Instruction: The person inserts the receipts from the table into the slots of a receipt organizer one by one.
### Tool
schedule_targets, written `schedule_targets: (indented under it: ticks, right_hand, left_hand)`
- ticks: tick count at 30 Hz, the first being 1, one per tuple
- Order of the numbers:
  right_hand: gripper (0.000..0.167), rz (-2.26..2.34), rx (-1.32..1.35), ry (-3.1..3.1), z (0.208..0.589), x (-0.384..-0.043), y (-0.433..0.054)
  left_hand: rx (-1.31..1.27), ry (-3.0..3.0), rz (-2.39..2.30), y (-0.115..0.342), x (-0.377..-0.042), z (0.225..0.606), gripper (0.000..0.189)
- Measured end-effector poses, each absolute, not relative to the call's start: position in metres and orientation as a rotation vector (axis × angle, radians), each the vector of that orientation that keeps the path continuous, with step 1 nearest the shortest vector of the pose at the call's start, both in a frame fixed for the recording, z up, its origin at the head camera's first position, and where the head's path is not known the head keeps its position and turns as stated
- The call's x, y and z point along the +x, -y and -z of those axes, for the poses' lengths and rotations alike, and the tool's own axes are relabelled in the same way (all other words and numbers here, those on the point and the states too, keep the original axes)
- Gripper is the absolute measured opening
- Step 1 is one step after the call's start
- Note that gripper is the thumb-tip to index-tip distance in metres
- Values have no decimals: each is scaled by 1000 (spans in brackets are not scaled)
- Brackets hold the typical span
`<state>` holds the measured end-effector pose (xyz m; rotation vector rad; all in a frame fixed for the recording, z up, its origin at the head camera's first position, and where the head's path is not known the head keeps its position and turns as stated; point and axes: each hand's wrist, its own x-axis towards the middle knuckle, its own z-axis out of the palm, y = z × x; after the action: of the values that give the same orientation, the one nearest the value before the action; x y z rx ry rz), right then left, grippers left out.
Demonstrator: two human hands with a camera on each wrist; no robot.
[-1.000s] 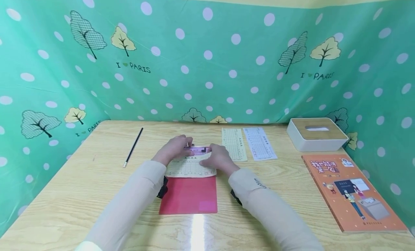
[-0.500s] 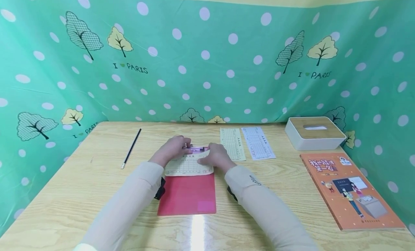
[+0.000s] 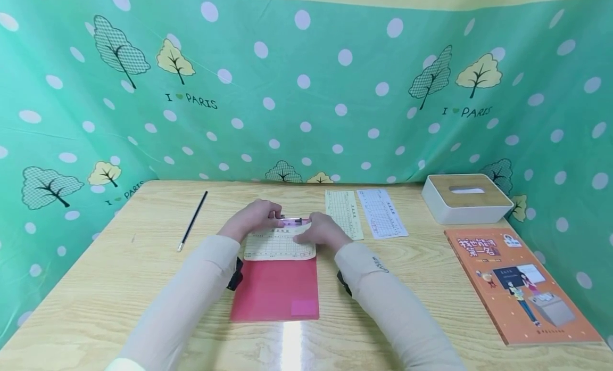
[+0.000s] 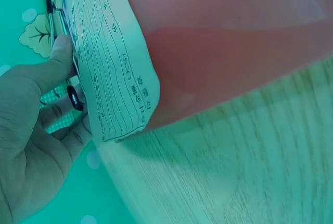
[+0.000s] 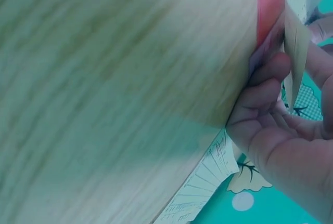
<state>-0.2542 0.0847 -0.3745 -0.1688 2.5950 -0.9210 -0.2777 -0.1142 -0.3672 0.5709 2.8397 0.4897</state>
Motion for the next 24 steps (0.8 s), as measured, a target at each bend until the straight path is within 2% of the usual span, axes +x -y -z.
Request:
schedule_targets:
  ticks: [3,5,18,24]
  right_hand:
    - [53,929,-169,-2579,373,-256,-86]
    - [48,940,-147,-2569,373,-256,-85]
    - [59,897,-95,-2640,375,-251,-72]
    - [56,898,-72,-2633,373,-253,-74]
  left_hand:
    - [570,-2832,-492,115,-279,367,15]
    - [575,-2834,-487,115,-280,368,16]
    - [622,-2836,-460,114,-278,366,16]
    - [594,-2824,-469,113,-278,364,15]
